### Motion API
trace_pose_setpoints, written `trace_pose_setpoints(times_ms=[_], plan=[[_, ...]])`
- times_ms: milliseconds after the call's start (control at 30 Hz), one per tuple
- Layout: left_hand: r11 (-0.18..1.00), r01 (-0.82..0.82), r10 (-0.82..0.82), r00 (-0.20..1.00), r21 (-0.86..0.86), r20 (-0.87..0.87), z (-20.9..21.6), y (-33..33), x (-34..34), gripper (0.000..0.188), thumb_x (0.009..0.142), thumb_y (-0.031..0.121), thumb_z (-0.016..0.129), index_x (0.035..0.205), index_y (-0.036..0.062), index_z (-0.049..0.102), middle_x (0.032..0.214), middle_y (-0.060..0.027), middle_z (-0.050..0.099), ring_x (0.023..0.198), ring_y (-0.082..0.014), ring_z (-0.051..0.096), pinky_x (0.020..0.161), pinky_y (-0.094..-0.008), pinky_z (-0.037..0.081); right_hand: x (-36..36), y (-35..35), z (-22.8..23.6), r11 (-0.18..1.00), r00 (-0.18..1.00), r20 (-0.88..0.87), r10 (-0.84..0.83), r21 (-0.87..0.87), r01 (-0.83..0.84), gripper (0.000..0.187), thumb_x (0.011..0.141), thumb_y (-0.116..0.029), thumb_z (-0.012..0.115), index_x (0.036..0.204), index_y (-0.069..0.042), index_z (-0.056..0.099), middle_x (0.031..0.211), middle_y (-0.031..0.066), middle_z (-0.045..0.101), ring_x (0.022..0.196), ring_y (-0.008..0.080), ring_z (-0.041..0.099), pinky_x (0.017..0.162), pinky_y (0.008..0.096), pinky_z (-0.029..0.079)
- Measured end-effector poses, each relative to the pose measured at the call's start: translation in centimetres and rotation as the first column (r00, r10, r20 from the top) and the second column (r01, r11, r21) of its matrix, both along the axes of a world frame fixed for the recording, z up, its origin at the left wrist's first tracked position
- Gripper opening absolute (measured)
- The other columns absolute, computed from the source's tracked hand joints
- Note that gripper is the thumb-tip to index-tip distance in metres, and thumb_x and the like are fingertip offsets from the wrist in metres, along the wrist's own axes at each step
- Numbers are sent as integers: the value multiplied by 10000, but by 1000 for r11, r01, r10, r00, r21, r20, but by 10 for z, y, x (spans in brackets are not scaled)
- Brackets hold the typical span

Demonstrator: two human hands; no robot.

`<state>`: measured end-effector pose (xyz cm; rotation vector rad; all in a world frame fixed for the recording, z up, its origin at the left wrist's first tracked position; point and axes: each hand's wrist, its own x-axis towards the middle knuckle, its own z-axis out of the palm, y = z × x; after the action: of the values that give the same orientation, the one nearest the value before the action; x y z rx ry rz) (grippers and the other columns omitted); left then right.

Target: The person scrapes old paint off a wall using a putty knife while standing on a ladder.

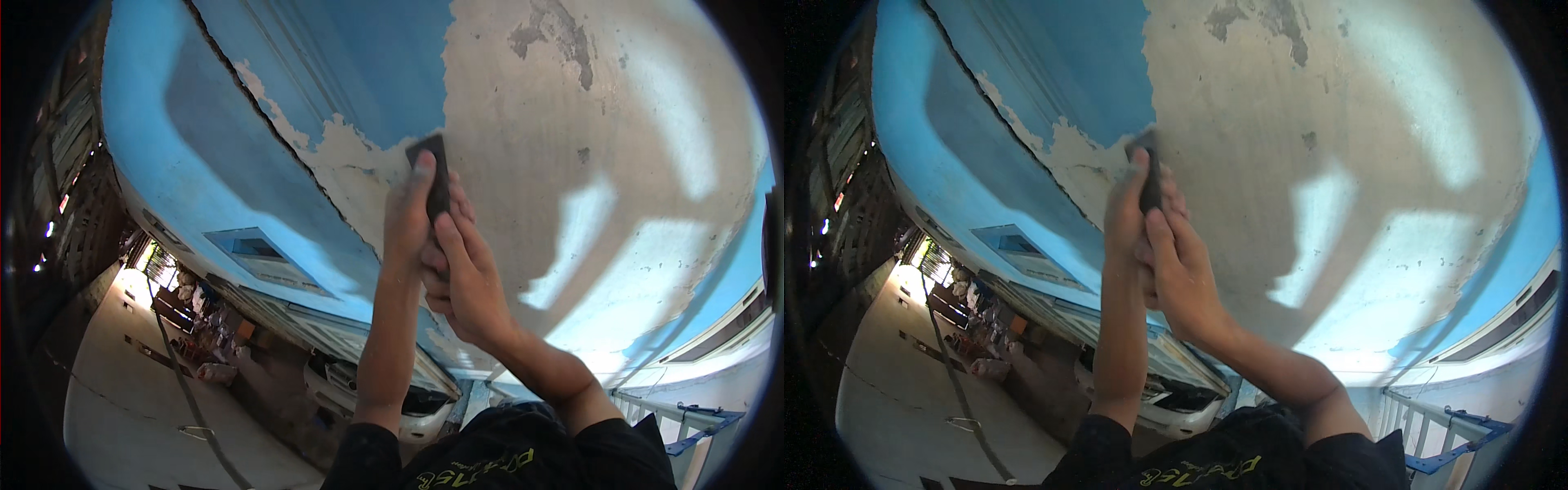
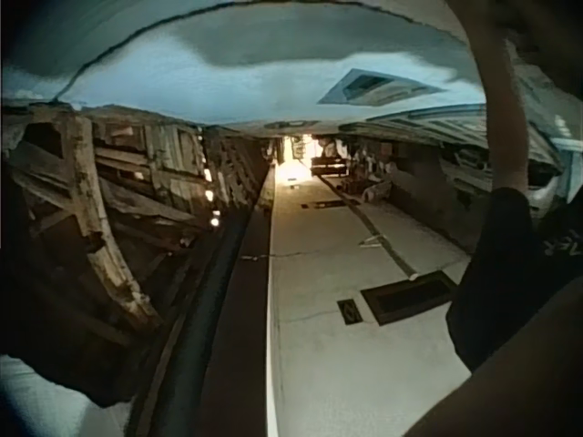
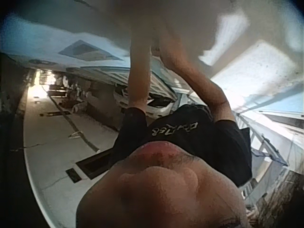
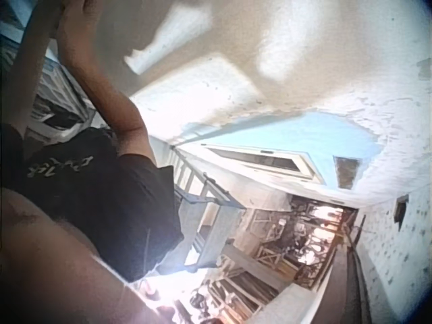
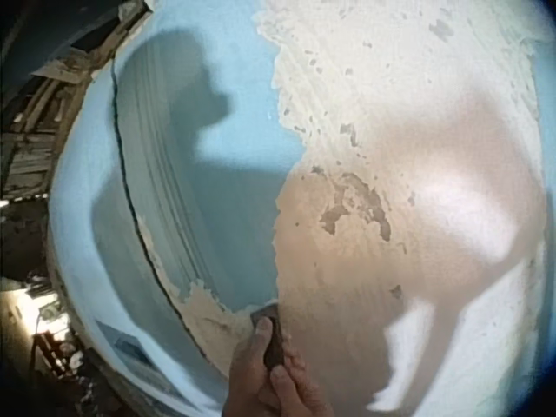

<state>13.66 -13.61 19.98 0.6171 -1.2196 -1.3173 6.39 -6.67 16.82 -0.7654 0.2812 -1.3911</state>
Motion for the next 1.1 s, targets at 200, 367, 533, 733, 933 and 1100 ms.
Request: trace_pose_setpoints(times_ms=[200, 367, 533, 733, 933, 1100], plan=[[996, -32, 44, 988, 82, -149, 16, 9, -7, 462, 931, 457, 557, 830, 7, 563, 662, -77, 581, 561, -180, 590, 517, -298, 502, -1, 1, 4, 999, 997, -70, -32, 8, 33, 265, 1015, -337, 433, 1257, -230, 449, 730, -72, 394, 460, 8, 272, 372, 169, 188], [1000, 5, -4, 1000, 22, -26, -2, 4, -7, 422, 923, 447, 577, 851, 32, 555, 658, -56, 569, 552, -170, 579, 513, -287, 497, -12, 7, -9, 1000, 995, -97, -2, 29, 5, 402, 1020, -329, 415, 1409, -274, 330, 735, -66, 396, 460, 10, 265, 368, 160, 194], [995, -65, 73, 991, 75, -113, 16, 7, -5, 401, 914, 437, 598, 871, 42, 544, 653, -39, 556, 542, -169, 571, 517, -293, 498, -5, 1, 8, 999, 997, -65, 38, -8, -38, 507, 1022, -327, 408, 1484, -304, 202, 738, -61, 391, 462, 10, 261, 369, 156, 199], [1000, -24, 24, 1000, 12, -8, 5, 2, -2, 418, 912, 439, 600, 870, 27, 541, 655, -44, 555, 545, -169, 569, 509, -293, 497, -4, 5, 11, 1000, 995, -100, -5, -11, 4, 530, 1024, -315, 402, 1498, -295, 167, 739, -57, 388, 471, 7, 268, 370, 155, 203], [998, -55, 55, 998, 1, 20, 3, -1, 3, 462, 939, 451, 543, 827, 4, 579, 645, -86, 601, 545, -168, 598, 489, -279, 492, -1, 4, -4, 999, 991, -128, -42, -37, 38, 521, 1025, -309, 399, 1496, -255, 183, 728, -56, 383, 476, 8, 278, 370, 157, 201], [998, -55, 58, 996, 34, -70, 16, 2, 2, 434, 897, 464, 613, 868, 36, 544, 649, -44, 548, 545, -156, 567, 498, -267, 488, 4, -7, 3, 998, 989, -136, -55, -47, 49, 510, 1025, -316, 395, 1491, -248, 199, 720, -57, 379, 466, 8, 276, 363, 163, 196]])
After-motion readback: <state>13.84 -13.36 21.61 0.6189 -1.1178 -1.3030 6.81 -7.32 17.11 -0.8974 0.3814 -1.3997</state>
